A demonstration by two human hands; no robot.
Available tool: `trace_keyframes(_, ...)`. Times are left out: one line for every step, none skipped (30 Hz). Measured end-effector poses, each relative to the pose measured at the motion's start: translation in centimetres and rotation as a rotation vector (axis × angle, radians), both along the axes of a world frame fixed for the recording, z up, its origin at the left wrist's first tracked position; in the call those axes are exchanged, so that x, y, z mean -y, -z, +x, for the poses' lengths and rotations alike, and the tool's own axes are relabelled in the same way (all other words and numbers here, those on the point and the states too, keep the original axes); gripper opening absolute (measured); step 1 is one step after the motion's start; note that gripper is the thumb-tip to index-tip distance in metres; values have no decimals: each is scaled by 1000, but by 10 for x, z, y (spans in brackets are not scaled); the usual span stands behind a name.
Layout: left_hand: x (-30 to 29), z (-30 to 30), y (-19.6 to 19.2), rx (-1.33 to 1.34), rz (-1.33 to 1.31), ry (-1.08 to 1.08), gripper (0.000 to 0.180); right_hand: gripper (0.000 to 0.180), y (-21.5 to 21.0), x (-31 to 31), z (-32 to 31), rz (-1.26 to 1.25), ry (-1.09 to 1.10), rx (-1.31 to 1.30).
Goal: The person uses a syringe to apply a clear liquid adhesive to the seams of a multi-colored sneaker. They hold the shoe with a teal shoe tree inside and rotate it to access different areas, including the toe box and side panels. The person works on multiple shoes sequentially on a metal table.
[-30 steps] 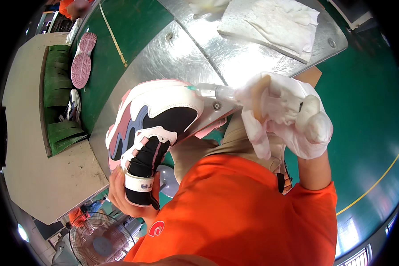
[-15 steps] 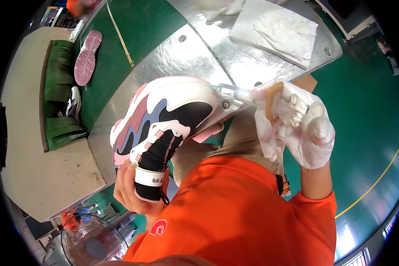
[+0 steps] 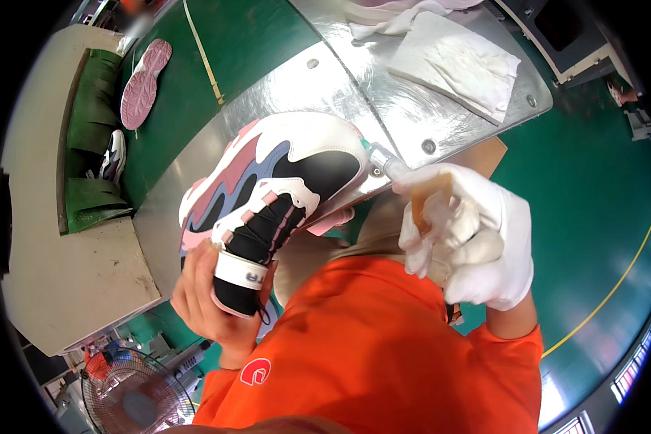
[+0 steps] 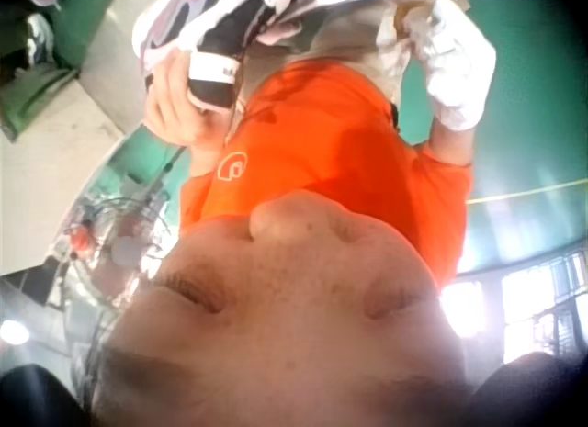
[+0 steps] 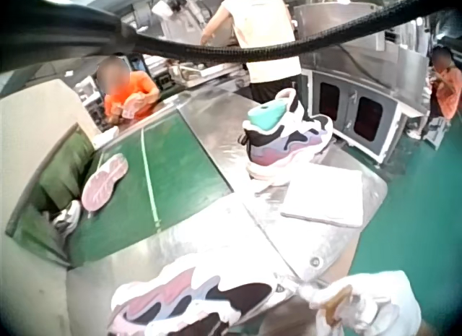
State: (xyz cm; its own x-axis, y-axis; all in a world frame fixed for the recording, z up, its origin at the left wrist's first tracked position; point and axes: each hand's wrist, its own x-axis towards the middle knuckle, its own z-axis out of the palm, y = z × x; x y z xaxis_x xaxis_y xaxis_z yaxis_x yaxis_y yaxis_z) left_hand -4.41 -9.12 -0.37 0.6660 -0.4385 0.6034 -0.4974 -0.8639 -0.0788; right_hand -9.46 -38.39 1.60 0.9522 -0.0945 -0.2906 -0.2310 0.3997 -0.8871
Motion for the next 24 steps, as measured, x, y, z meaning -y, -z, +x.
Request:
trace_keyframes(0,3,-4,-17,0,8,56,92,0,1,0,28,-23,-4)
trace_keyframes(2,6,-9,-28,-6,9,58,94,7,0,-1,20,-31,26)
trace_keyframes(3,9,-14,-57,-5,5,58,95,15,-1,-1,12,-39,56)
trace_keyframes(3,13,-18,-88,-5,11,58,97,22,-2,-3,-15,-47,113)
trace_keyframes(3,16,-21,-118,-6,16,58,98,29,-2,-4,-42,-54,170)
trace_keyframes(4,22,-22,-121,-22,34,58,98,36,-3,-4,-86,-70,254)
trace_keyframes(4,26,-25,-129,-19,36,57,97,39,-4,-4,-101,-63,272)
trace_keyframes(4,30,-28,-138,-17,39,57,95,41,-4,-5,-117,-57,290)
trace_keyframes(5,34,-31,-148,-14,43,57,94,44,-6,-3,-135,-51,306)
trace_keyframes(8,40,-36,-160,-12,55,57,91,46,-8,-2,-99,-24,295)
trace_keyframes(10,46,-38,-182,-43,72,58,81,53,-9,0,-112,-22,354)
trace_keyframes(11,52,-40,-216,-43,64,59,71,59,-9,4,-123,-18,412)
trace_keyframes(10,57,-42,-251,-45,56,60,62,63,-10,7,-136,-15,470)
trace_keyframes(11,64,-43,-276,-71,59,59,55,79,-6,11,-172,-56,630)
trace_keyframes(12,71,-43,-301,-97,65,58,51,83,-5,13,-216,-78,689)
trace_keyframes(13,78,-43,-326,-123,72,57,47,88,-4,15,-258,-97,749)
trace_keyframes(14,84,-45,-393,-130,77,56,45,92,-3,17,-300,-113,809)
trace_keyframes(15,90,-49,-461,-138,84,56,44,93,-4,19,-341,-103,823)
trace_keyframes(14,96,-53,-521,-139,74,56,47,95,-8,25,-337,-84,822)
trace_keyframes(11,103,-55,-534,-130,122,55,51,97,-11,30,-333,-64,818)
trace_keyframes(9,110,-57,-595,-139,100,55,56,100,-14,34,-331,-44,815)
trace_keyframes(7,119,-56,-663,-157,92,55,63,98,-17,29,-297,-30,661)
trace_keyframes(6,126,-56,-732,-174,83,55,74,100,-16,31,-333,-35,644)
trace_keyframes(6,132,-57,-733,-95,113,55,84,102,-16,32,-369,-40,626)
